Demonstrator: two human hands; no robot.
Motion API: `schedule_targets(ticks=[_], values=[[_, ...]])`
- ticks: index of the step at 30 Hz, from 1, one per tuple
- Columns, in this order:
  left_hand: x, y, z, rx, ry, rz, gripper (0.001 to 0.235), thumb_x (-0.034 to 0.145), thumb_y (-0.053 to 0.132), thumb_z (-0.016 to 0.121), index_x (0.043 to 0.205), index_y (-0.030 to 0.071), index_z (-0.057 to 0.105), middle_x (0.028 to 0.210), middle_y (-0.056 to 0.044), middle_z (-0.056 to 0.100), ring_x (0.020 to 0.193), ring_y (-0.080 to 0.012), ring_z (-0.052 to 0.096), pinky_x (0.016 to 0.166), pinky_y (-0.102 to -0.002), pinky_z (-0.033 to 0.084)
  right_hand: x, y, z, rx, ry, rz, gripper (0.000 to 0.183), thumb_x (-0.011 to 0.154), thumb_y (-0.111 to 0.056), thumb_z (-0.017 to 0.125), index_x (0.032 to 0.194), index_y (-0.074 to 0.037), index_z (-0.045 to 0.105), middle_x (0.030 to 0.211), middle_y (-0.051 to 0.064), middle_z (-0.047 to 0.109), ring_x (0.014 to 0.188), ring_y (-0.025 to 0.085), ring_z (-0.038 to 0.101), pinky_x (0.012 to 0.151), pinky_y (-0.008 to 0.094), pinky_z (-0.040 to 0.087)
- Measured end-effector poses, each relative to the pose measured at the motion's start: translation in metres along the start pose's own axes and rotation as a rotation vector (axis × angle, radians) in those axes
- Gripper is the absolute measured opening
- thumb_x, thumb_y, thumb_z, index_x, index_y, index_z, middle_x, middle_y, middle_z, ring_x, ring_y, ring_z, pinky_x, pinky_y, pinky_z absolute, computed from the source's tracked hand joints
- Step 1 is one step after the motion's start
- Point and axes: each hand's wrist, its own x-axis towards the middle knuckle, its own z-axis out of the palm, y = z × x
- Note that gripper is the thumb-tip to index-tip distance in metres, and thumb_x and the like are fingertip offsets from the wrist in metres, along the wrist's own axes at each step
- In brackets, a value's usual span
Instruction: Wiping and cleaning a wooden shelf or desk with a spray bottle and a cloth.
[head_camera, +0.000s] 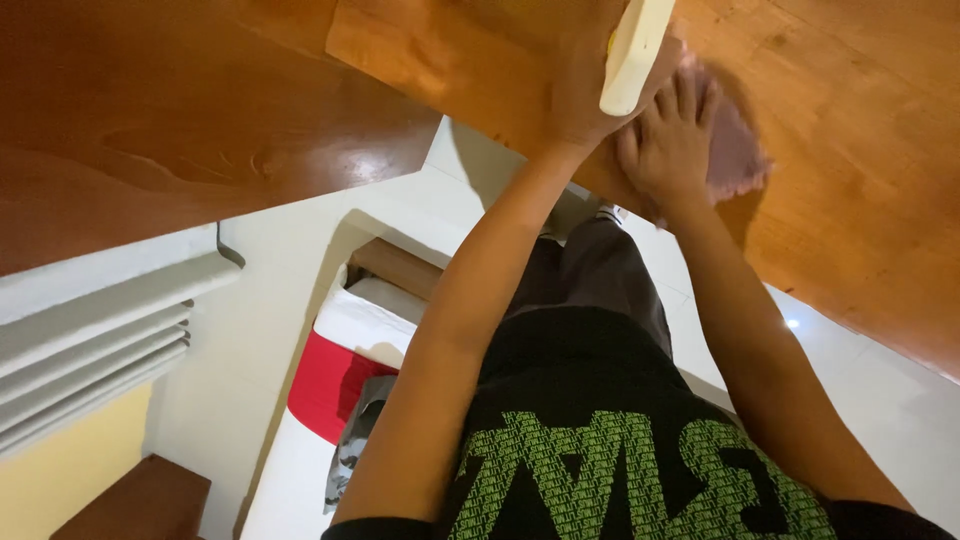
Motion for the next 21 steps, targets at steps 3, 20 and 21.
schedule_targets(ticks=[3,20,21], values=[[0.009,0.015,-0.004,0.029,0.002,0.059,0.032,0.077,0.025,0.077,0.100,0.009,0.061,0.077,-0.007,0.068,0.060,-0.0241,0.061,0.058,-0.033,0.052,0.039,0.015,0.009,-0.076,0.131,0.014,0.056,0.116,-0.034,0.042,0.163,-0.003,0.044,0.167,0.016,0.027,0.150,0.040,0.018,0.115,0.068,0.005],[-0.008,-0.042,0.007,0.320,-0.133,0.201,0.056,0.080,0.044,0.075,0.120,0.008,0.061,0.093,-0.009,0.071,0.070,-0.0346,0.065,0.067,-0.041,0.051,0.020,0.020,-0.001,-0.049,0.167,0.140,0.061,0.107,-0.033,0.050,0.159,-0.001,0.052,0.163,0.024,0.037,0.149,0.045,0.021,0.115,0.067,0.010],[-0.009,-0.051,0.012,0.335,-0.111,0.226,0.057,0.085,0.054,0.069,0.126,0.014,0.060,0.102,-0.003,0.074,0.075,-0.0255,0.070,0.073,-0.039,0.052,0.025,0.030,0.001,-0.113,0.145,0.172,0.058,0.113,-0.038,0.048,0.162,-0.009,0.048,0.165,0.019,0.029,0.149,0.044,0.020,0.115,0.070,0.013]])
